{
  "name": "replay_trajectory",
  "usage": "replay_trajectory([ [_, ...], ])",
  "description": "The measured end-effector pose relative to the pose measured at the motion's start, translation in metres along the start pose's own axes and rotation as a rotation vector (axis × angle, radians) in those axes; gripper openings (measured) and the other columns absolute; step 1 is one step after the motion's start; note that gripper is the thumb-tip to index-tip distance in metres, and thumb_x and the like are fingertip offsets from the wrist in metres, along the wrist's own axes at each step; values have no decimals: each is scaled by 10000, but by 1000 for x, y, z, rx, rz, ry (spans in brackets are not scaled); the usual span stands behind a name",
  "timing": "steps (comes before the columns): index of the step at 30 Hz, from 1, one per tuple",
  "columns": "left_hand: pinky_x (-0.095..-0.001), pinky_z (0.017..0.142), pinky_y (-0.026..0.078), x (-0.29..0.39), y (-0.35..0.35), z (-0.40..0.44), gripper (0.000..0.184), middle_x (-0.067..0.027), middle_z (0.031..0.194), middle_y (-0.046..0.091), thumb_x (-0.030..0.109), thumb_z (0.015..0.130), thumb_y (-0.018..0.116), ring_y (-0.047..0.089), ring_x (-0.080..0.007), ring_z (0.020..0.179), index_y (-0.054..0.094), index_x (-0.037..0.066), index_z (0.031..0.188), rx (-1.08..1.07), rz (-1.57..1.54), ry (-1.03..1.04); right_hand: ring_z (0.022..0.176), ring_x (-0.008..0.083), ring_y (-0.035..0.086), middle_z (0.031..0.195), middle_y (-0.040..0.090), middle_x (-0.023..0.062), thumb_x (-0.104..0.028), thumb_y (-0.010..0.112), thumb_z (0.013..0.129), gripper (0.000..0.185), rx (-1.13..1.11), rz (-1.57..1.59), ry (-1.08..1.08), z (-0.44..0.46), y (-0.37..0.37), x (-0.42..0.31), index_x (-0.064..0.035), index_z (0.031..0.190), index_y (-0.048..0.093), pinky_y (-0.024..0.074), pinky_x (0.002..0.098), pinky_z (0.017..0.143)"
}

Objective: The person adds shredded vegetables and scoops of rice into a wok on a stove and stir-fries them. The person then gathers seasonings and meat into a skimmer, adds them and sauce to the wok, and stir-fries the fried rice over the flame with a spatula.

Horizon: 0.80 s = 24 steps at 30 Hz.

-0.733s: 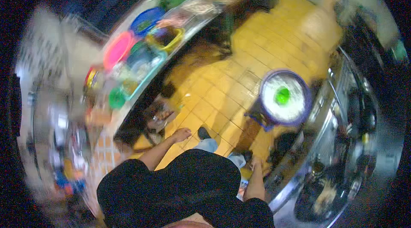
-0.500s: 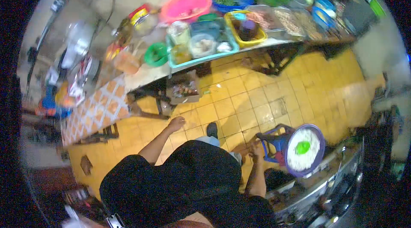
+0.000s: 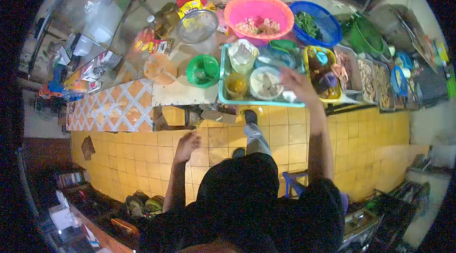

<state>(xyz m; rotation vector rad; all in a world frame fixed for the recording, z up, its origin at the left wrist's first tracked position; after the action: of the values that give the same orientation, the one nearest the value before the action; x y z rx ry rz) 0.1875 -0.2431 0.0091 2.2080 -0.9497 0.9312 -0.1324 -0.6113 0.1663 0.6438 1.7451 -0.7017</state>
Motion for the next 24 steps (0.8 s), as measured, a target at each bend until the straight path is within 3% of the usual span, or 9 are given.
replay_trajectory([
  [2, -245, 644, 481, 55, 47, 22, 318, -60, 946, 637, 279, 925, 604, 594, -110, 760, 562, 49, 1140, -26, 8, 50, 935, 118, 588, 1070, 598, 21, -264, 599, 916, 455, 120, -263, -101, 66, -24, -36, -83, 1320, 494, 499, 268, 748],
  [5, -259, 695, 493, 146, 122, 54, 329, -71, 986, 633, 267, 941, 578, 594, -116, 808, 554, 37, 1175, -65, 74, 187, 1021, 148, 588, 1142, 604, 61, -251, 614, 902, 453, 214, -402, -151, 198, -71, -21, -80, 1306, 502, 502, 282, 791],
  [7, -272, 734, 503, 198, 169, 83, 325, -77, 1020, 631, 265, 954, 553, 595, -124, 840, 555, 34, 1182, -80, 145, 271, 1114, 190, 571, 1246, 576, 110, -260, 601, 903, 463, 346, -838, -305, 279, -90, -2, -80, 1314, 485, 500, 318, 849],
  [10, -302, 761, 500, 245, 224, 128, 363, -91, 1021, 642, 254, 947, 574, 623, -159, 863, 528, 9, 1210, -140, 202, 453, 1136, 274, 583, 1222, 592, 203, -353, 553, 914, 504, 70, -978, -143, 365, -86, 42, -10, 1279, 497, 484, 388, 917],
  [13, -373, 826, 488, 270, 263, 174, 391, -132, 1072, 633, 276, 942, 565, 624, -262, 954, 523, 8, 1224, -79, 473, 657, 1126, 278, 586, 1213, 596, 200, -337, 546, 912, 482, -92, -1007, -66, 420, -66, 75, -22, 1275, 504, 485, 391, 915],
  [15, -443, 870, 457, 277, 285, 201, 442, -182, 1104, 611, 331, 916, 571, 587, -343, 1025, 527, -11, 1192, 83, 932, 973, 1117, 282, 589, 1204, 600, 196, -320, 539, 911, 462, -170, -1039, -34, 434, -47, 78, -33, 1272, 511, 485, 393, 913],
  [19, -480, 896, 428, 279, 315, 238, 497, -227, 1123, 587, 394, 872, 593, 546, -381, 1074, 539, -16, 1147, 289, 1077, 1013, 1099, 289, 595, 1187, 609, 190, -286, 525, 908, 425, -234, -1057, -44, 450, -10, 78, -56, 1265, 525, 485, 399, 910],
  [21, -453, 1042, 337, 279, 319, 252, 677, -332, 1219, 525, 456, 874, 583, 523, -414, 1154, 488, -132, 1196, 163, 1053, 622, 1089, 293, 598, 1178, 613, 187, -270, 517, 906, 409, -257, -1046, -60, 453, 5, 81, -68, 1261, 532, 485, 402, 908],
  [24, -460, 1026, 343, 283, 323, 248, 713, -310, 1172, 561, 482, 856, 599, 534, -418, 1132, 488, -124, 1215, 137, 1034, 654, 1075, 299, 603, 1165, 620, 182, -245, 507, 904, 388, -264, -1019, -91, 447, 22, 84, -85, 1256, 543, 485, 406, 905],
])
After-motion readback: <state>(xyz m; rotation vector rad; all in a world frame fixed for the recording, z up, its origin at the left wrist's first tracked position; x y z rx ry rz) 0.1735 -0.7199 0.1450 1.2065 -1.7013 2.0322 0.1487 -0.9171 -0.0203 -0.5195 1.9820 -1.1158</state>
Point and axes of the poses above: each hand's wrist, its own z-axis towards the middle knuckle, its own y-axis out of the palm, x = y × z, the point moved 3 cm from there along z, towards the middle knuckle
